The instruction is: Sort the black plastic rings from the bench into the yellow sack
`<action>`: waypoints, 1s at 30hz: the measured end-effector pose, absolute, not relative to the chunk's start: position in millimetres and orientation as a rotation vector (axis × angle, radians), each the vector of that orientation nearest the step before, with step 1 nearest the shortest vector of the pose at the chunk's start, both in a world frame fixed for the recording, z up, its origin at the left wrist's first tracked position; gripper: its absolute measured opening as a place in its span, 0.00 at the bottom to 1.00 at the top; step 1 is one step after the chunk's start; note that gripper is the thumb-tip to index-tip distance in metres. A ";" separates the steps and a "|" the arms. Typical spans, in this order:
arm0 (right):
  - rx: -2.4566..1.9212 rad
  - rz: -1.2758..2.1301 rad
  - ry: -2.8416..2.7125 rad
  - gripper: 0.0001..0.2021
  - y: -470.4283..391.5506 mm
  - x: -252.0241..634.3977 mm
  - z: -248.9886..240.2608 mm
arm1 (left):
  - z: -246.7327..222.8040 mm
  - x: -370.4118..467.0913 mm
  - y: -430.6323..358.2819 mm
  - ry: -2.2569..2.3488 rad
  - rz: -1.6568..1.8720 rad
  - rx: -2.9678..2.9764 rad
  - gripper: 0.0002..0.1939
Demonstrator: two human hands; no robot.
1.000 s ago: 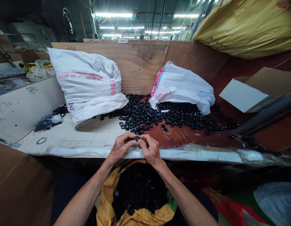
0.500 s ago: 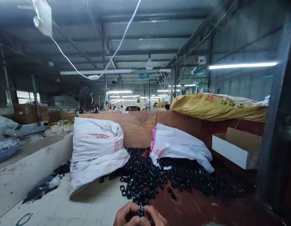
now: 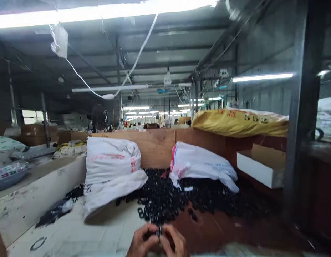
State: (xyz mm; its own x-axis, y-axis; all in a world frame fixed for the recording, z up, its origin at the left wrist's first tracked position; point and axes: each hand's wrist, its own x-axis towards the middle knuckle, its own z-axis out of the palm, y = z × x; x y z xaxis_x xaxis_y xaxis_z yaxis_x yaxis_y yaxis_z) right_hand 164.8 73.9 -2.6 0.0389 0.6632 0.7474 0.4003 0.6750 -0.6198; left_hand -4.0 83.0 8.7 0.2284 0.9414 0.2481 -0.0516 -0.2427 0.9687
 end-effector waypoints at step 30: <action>-1.363 0.814 -1.619 0.07 51.5 203.3 37.2 | 33.5 -9.4 45.3 1.185 0.980 2.083 0.09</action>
State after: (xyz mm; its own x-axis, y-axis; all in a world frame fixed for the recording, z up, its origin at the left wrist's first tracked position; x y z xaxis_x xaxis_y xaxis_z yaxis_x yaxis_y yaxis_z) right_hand 203.3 51.5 37.2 -0.0483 0.9799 0.1934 0.4291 0.1952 -0.8819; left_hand -9.4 45.3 33.5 0.3471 0.8802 0.3238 0.4831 -0.4637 0.7427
